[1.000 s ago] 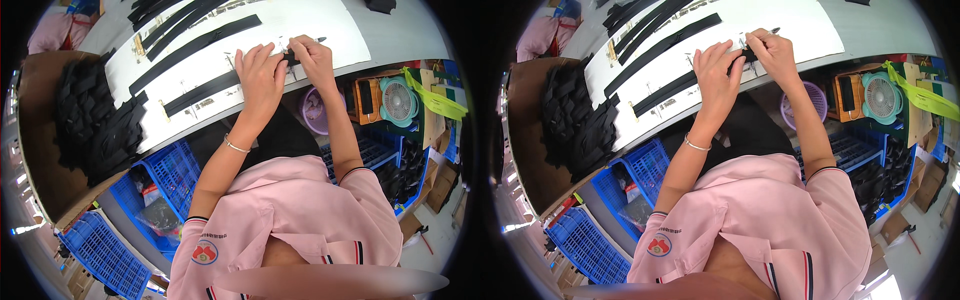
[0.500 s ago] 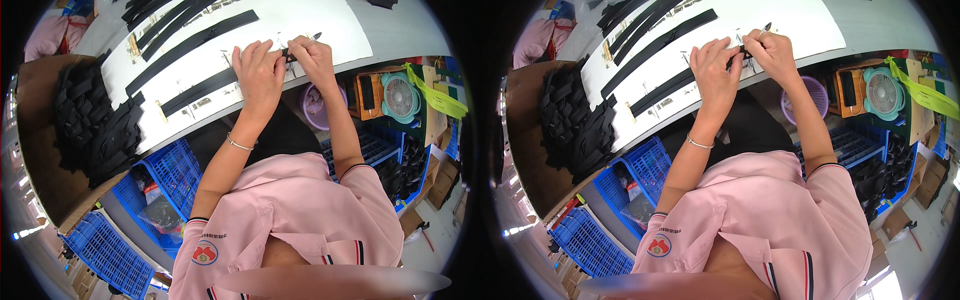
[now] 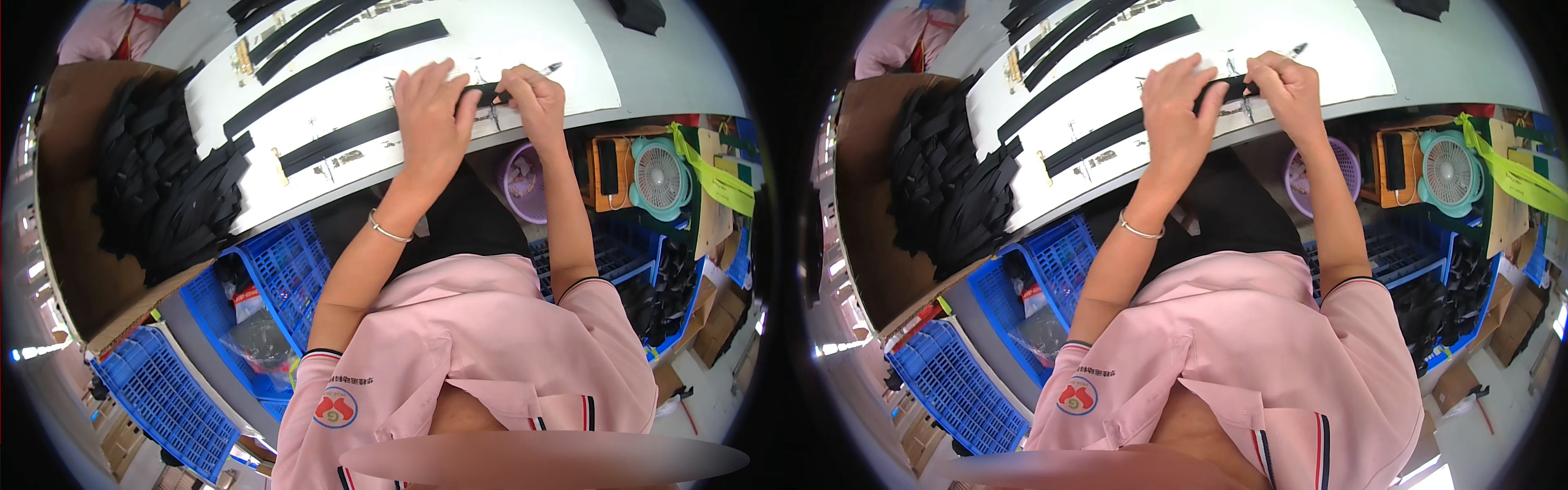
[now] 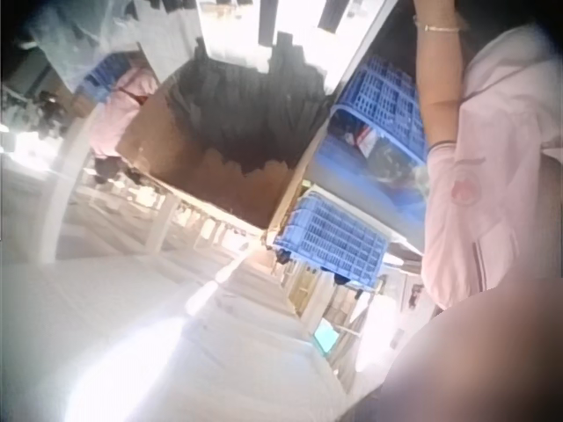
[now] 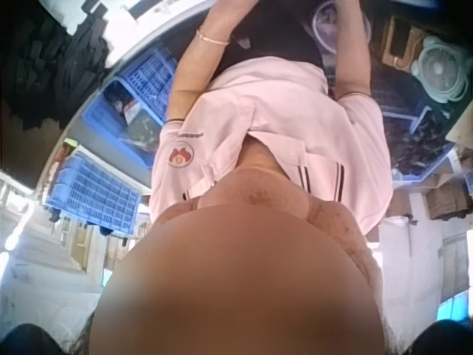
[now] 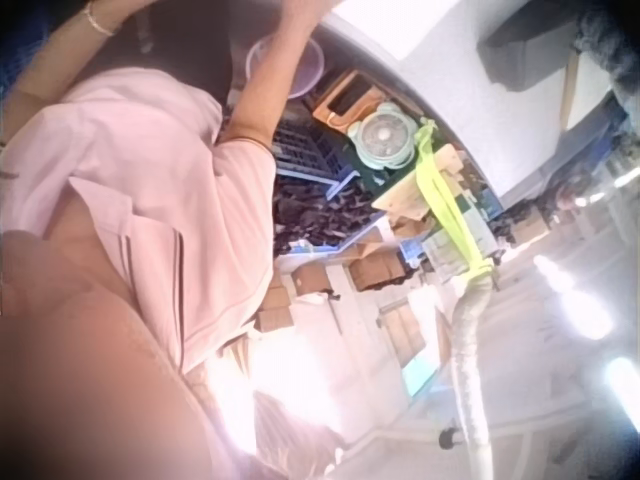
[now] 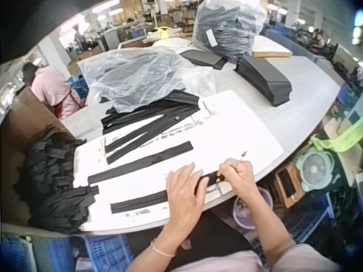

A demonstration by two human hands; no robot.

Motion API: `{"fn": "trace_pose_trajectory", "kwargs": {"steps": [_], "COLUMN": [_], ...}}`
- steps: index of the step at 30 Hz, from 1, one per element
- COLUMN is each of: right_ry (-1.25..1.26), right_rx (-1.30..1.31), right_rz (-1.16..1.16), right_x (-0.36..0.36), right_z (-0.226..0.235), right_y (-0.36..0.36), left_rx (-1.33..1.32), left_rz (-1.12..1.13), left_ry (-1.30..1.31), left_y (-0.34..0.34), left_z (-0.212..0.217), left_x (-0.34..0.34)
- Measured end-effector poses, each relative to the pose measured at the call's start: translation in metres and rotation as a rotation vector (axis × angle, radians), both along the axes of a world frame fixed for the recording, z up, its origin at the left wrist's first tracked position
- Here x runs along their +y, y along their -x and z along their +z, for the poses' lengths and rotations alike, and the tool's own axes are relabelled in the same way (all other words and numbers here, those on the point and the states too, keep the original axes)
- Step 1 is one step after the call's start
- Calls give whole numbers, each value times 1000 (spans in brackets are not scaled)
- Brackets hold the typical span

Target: Marking and aligning black fabric straps on a template surface using a pen.

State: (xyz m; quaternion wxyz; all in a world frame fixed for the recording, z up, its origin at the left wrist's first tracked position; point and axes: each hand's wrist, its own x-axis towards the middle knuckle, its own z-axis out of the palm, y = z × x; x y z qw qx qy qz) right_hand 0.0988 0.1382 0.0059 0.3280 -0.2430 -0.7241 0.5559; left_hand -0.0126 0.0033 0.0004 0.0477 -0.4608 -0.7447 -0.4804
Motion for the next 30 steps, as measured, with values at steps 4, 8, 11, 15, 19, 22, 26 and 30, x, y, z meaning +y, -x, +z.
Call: {"fn": "trace_pose_trajectory", "kwargs": {"steps": [4, 8, 11, 15, 19, 22, 26, 30], "right_ry": [20, -64, -478, -643, -545, -561, -142, -40], "right_rx": [18, 26, -210, -310, -372, -309, -186, 12], "right_rz": [-35, 30, 19, -18, -65, -89, -7, -72], "right_x": [-3, -4, -5, -4, -7, 13, 44, 29], "right_z": [4, -6, -2, 1, 11, 3, -8, 12], "right_y": [3, 12, 13, 24, 35, 48, 54, 32], "left_rx": [232, 253, 149, 157, 81, 198, 252, 237], "left_rz": [148, 243, 187, 192, 209, 229, 44, -4], "left_ry": [121, 295, 318, 223, 208, -4, 64, 70], "left_y": [58, 113, 126, 129, 105, 73, 36, 16], "left_z": [2, -7, 2, 3, 26, 28, 11, 1], "left_x": [-17, -28, -28, -26, -36, -45, -55, -59]}}
